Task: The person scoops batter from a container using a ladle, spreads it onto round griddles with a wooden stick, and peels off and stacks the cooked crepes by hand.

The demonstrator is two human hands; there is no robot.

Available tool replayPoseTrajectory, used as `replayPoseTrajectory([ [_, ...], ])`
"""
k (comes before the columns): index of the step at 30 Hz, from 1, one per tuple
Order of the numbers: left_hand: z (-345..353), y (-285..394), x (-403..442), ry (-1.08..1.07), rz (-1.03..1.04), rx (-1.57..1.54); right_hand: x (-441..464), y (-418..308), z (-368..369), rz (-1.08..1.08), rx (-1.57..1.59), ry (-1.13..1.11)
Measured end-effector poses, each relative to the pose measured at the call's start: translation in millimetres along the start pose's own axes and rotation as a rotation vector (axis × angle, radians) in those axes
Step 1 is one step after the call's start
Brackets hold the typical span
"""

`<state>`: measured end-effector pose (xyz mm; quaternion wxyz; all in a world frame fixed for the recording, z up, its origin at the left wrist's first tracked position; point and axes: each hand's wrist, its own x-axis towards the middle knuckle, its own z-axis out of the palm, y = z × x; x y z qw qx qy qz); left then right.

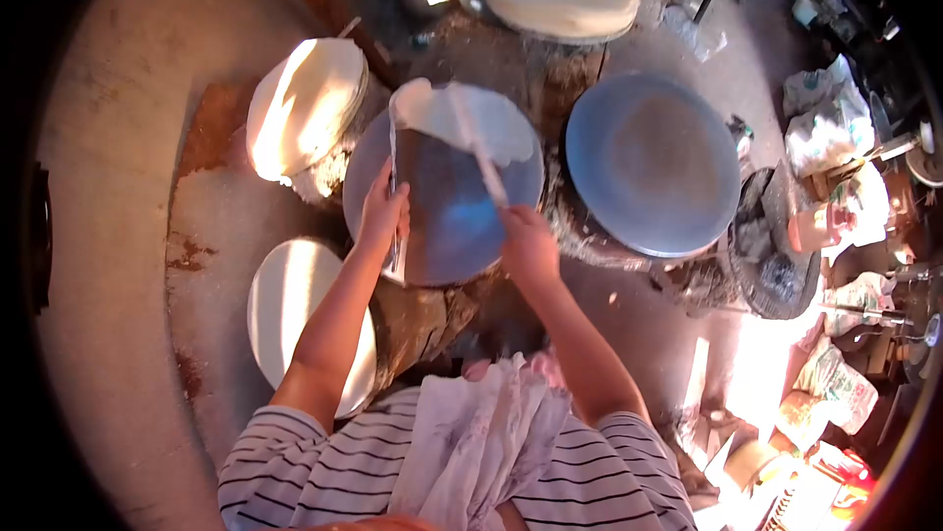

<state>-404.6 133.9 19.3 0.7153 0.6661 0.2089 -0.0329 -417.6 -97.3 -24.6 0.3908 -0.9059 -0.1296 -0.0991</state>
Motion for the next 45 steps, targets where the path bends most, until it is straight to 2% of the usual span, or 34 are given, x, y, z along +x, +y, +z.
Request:
replayPoseTrajectory([
  [2, -0.5, -12.0, 16.3, 0.055, 0.081, 0.100, 23.1, 16.8, 0.2, -0.097, -0.104, 0.030],
  [4, -12.9, -13.1, 25.7, 0.111, 0.157, 0.273, 28.6, 36.0, -13.0, -0.061, -0.164, 0.032],
  [5, -23.2, -25.4, 9.3, 0.141, 0.132, 0.361, 17.7, 46.2, -15.1, -0.003, -0.181, 0.073],
  [7, -28.6, -29.0, -15.7, 0.224, 0.070, 0.482, 6.5, 18.7, -8.4, 0.001, -0.165, 0.003],
  [9, -20.0, -16.0, -14.3, 0.278, 0.102, 0.574, 24.2, 0.6, 25.0, -0.058, -0.113, -0.024],
  [11, -22.6, -16.0, -15.0, 0.264, 0.102, 0.509, 41.5, -4.1, 30.2, -0.107, -0.106, -0.007],
  [14, -27.9, -19.5, -27.6, 0.270, 0.059, 0.452, 46.3, 18.8, -6.2, -0.141, -0.206, 0.112],
  [15, -32.8, -32.8, -25.0, 0.296, 0.134, 0.493, 42.4, 26.0, -12.9, -0.054, -0.190, 0.056],
  [16, -38.2, -44.2, -22.9, 0.324, 0.207, 0.540, 40.5, 27.7, -11.5, -0.096, -0.185, 0.002],
  [18, -44.5, -50.3, -19.4, 0.338, 0.217, 0.517, 47.4, 25.4, 1.2, -0.161, -0.130, -0.053],
  [20, -29.0, -32.4, -48.6, 0.335, 0.069, 0.327, 57.9, 13.0, 19.4, -0.237, -0.048, -0.104],
  [25, -24.6, -49.5, -84.5, 0.436, -0.009, 0.243, 76.0, -2.2, 29.6, -0.354, 0.054, -0.303],
  [27, -27.3, -51.0, -81.9, 0.449, 0.032, 0.235, 95.1, -13.5, 21.0, -0.411, 0.076, -0.383],
  [31, -12.8, -46.3, -88.4, 0.480, -0.039, 0.208, 117.2, 20.7, -39.3, -0.460, -0.016, -0.347],
  [34, 7.3, -38.3, -89.1, 0.533, -0.032, 0.140, 157.7, 70.3, -33.2, -0.461, -0.129, -0.306],
  [37, 27.6, -47.5, -86.1, 0.641, 0.025, 0.127, 188.4, 54.8, 4.3, -0.535, 0.014, -0.634],
  [41, 82.2, -41.8, -135.0, 0.743, -0.075, 0.010, 188.4, 46.0, 18.4, -0.702, 0.173, -0.791],
  [44, 94.8, -54.7, -159.4, 0.781, -0.100, 0.193, 207.6, 44.0, 4.1, -0.801, 0.274, -0.882],
  [45, 102.0, -47.3, -166.0, 0.773, -0.168, 0.193, 215.7, 48.2, -1.4, -0.815, 0.315, -0.920],
])
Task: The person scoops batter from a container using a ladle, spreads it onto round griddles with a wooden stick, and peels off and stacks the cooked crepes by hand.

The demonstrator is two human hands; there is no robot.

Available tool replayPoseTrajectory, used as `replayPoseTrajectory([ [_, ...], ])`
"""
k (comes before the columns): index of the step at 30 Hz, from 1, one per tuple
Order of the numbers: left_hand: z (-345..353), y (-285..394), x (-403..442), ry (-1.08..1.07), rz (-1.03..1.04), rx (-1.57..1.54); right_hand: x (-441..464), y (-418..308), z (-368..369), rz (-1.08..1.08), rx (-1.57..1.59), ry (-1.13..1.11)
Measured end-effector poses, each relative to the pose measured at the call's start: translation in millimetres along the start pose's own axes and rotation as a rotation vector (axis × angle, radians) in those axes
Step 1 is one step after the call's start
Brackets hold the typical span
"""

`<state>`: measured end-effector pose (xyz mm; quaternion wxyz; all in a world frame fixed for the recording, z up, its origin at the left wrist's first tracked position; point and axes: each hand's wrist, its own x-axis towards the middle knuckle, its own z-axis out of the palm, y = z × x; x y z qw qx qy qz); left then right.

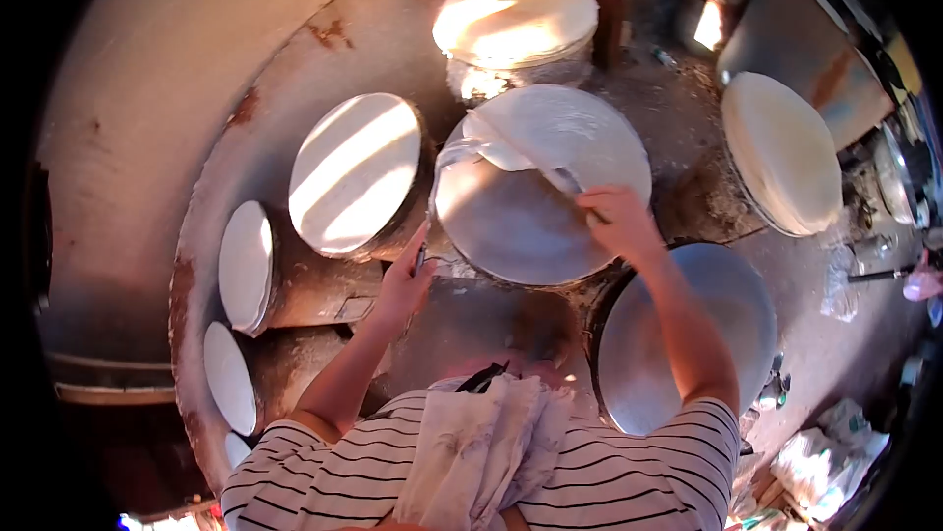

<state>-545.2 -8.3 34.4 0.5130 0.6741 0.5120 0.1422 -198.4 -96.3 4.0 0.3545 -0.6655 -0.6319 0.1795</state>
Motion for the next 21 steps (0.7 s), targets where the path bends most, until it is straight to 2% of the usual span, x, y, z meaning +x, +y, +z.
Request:
replayPoseTrajectory([
  [2, -0.1, 7.1, -10.9, -0.012, -0.053, 0.047, -9.4, 26.1, -23.6, 0.109, 0.049, 0.134],
  [3, 5.0, 9.8, -8.2, -0.014, -0.033, 0.057, -3.3, 22.0, -32.6, 0.285, 0.031, 0.237],
  [6, 21.2, 12.7, -6.6, -0.002, 0.008, 0.100, 21.8, 41.3, -7.8, 0.032, -0.059, 0.098],
  [8, 26.2, 11.5, -11.7, 0.013, 0.032, 0.113, 35.3, 22.6, 5.9, -0.060, -0.011, 0.014],
  [10, 24.9, -1.2, -41.3, 0.013, 0.006, 0.124, 16.8, 15.7, 18.6, -0.063, 0.086, -0.098],
  [12, 18.2, -6.6, -48.6, -0.063, -0.001, 0.146, 15.0, 23.9, -2.1, -0.042, 0.147, -0.181],
  [14, 19.1, -3.7, -55.6, -0.121, -0.096, 0.213, 32.0, 53.3, -11.6, 0.004, 0.140, -0.062],
  [15, 24.5, -6.7, -54.2, -0.112, -0.023, 0.195, 44.2, 57.3, -16.5, 0.019, 0.141, 0.002],
  [18, 36.6, -7.9, -39.8, -0.089, 0.128, 0.178, 70.9, 51.2, 0.7, -0.315, 0.012, -0.112],
  [21, 28.6, 7.7, -66.2, -0.123, 0.009, 0.197, 41.5, 32.1, 12.0, -0.356, 0.059, -0.157],
])
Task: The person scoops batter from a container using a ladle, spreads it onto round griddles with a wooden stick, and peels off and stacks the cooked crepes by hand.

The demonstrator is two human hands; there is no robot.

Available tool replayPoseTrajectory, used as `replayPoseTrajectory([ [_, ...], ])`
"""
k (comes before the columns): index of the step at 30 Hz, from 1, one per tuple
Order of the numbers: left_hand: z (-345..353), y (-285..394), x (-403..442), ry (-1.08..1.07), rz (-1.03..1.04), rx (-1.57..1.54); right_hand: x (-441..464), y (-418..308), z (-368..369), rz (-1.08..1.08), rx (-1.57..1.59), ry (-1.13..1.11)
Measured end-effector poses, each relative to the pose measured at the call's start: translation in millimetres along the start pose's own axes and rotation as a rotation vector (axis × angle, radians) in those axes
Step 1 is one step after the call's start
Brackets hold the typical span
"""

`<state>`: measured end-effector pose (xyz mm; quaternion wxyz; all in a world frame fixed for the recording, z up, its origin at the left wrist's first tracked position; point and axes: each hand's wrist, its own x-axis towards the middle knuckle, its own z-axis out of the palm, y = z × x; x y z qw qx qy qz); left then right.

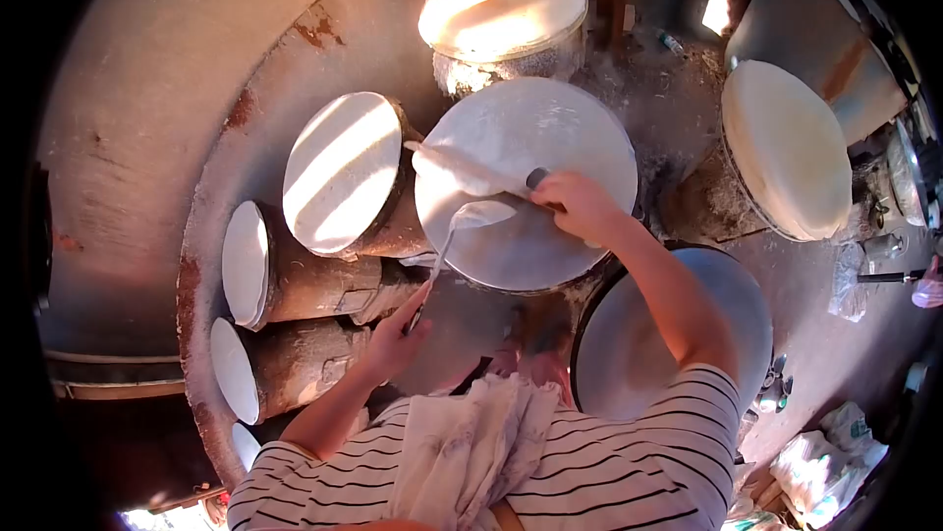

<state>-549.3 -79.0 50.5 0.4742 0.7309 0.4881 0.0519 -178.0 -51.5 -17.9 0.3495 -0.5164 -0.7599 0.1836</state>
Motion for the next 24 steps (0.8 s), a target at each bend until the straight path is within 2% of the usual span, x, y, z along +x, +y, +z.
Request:
replayPoseTrajectory([
  [3, -4.6, -9.3, -10.5, 0.026, 0.147, 0.009, -19.1, -8.4, -30.8, 0.340, 0.266, -0.119],
  [6, -12.9, 14.5, -5.3, -0.133, -0.164, -0.008, 12.1, 28.6, -24.4, 0.307, 0.181, -0.007],
  [9, -12.7, 2.4, -13.6, -0.011, -0.016, 0.094, 14.1, 8.9, -27.3, 0.170, 0.194, -0.189],
  [12, -26.7, -40.4, -34.7, 0.125, -0.105, -0.093, -31.8, -3.6, -55.3, 0.240, 0.157, -0.255],
  [15, -47.0, -14.1, -24.9, 0.203, -0.367, -0.242, -45.6, 16.6, -57.6, 0.472, 0.303, 0.037],
  [16, -41.0, -11.3, -13.2, 0.218, -0.302, -0.305, -38.1, 18.3, -44.6, 0.379, 0.164, 0.157],
  [19, -23.7, -16.9, -9.7, 0.149, -0.069, -0.180, -47.6, -18.4, -42.1, 0.361, 0.265, -0.154],
  [20, -23.1, -14.1, -20.1, 0.092, -0.113, -0.299, -61.4, -31.9, -47.4, 0.384, 0.297, -0.109],
  [23, -25.5, -16.4, -20.6, 0.024, -0.125, -0.220, -102.5, -16.6, -48.5, 0.507, 0.283, -0.039],
  [24, -22.2, -14.3, -13.5, -0.025, -0.181, -0.244, -105.5, -8.0, -30.8, 0.500, 0.252, 0.179],
])
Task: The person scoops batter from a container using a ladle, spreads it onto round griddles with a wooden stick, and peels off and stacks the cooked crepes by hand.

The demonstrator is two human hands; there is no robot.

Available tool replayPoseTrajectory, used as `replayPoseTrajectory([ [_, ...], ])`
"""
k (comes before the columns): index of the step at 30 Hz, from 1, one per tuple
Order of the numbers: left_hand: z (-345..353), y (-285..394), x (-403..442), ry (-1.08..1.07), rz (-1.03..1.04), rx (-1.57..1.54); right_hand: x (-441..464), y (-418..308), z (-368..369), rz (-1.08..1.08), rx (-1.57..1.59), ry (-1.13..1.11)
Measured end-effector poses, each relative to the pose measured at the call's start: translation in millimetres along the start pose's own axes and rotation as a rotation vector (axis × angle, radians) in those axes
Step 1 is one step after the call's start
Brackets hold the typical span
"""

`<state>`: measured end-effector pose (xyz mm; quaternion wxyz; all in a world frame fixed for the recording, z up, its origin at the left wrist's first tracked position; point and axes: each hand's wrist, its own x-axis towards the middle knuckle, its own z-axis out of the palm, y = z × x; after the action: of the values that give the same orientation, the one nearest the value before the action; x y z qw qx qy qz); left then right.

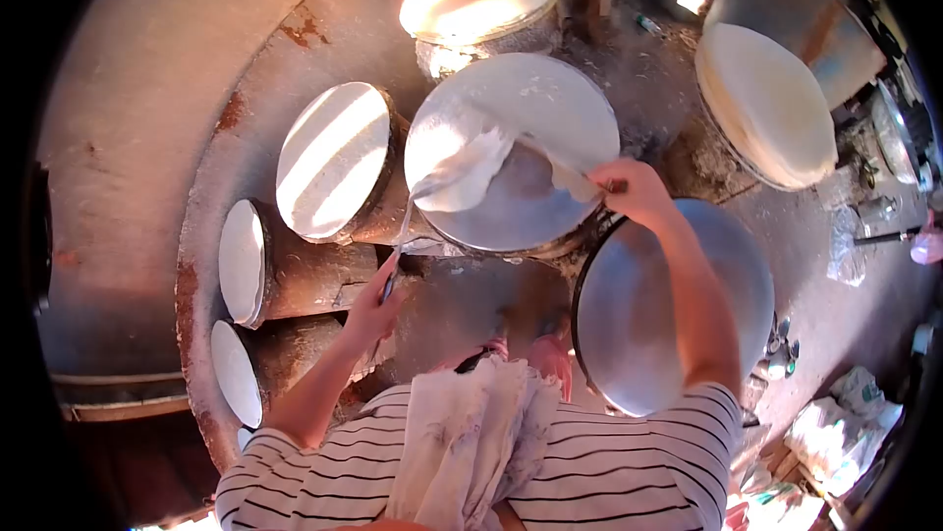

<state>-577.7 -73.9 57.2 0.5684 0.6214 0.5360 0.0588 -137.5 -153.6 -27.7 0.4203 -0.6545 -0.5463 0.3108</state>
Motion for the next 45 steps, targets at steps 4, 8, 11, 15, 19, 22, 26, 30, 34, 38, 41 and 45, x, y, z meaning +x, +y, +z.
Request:
replayPoseTrajectory([
  [4, 7.9, 4.5, -1.8, -0.080, 0.210, 0.268, -36.0, -33.8, 44.0, -0.296, -0.314, 0.004],
  [8, -44.2, -5.1, 0.8, -0.096, 0.485, 0.067, -101.7, -65.1, 103.0, 0.023, 0.140, 0.369],
  [11, -63.3, 45.1, -4.9, -0.204, 0.421, -0.521, -62.1, -134.2, 213.8, 0.319, 0.772, 0.246],
  [15, -109.7, 32.3, -0.3, -0.468, 0.411, -0.830, 52.3, -143.3, 386.1, 0.335, 1.135, 0.508],
  [19, -160.9, 10.9, -17.0, -0.484, 0.436, -0.786, 26.5, -144.6, 433.7, 0.338, 1.176, 0.780],
  [22, -180.5, 10.1, -22.2, -0.619, 0.414, -0.852, -15.8, -170.9, 428.9, 0.345, 1.210, 1.000],
  [26, -198.3, 1.2, -14.0, -1.208, 0.125, -1.481, -6.1, -163.8, 390.3, 0.372, 1.172, 1.147],
  [30, -192.0, -11.5, 1.4, -0.930, 0.055, -1.455, -7.3, -175.0, 397.7, 0.457, 0.937, 1.043],
  [34, -184.7, -14.2, -6.7, -0.791, 0.240, -1.154, -74.6, -181.0, 401.8, 0.607, 0.899, 0.890],
  [38, -168.2, -2.2, -18.0, -0.703, 0.312, -0.935, -133.1, -162.9, 359.9, 0.626, 1.119, 0.897],
  [41, -147.0, 2.8, -12.2, -0.736, 0.312, -0.947, -124.1, -140.8, 300.2, 0.575, 1.082, 0.838],
  [45, -104.6, 24.5, -9.5, -0.644, 0.349, -0.856, -90.5, -123.8, 248.3, 0.556, 0.918, 0.809],
])
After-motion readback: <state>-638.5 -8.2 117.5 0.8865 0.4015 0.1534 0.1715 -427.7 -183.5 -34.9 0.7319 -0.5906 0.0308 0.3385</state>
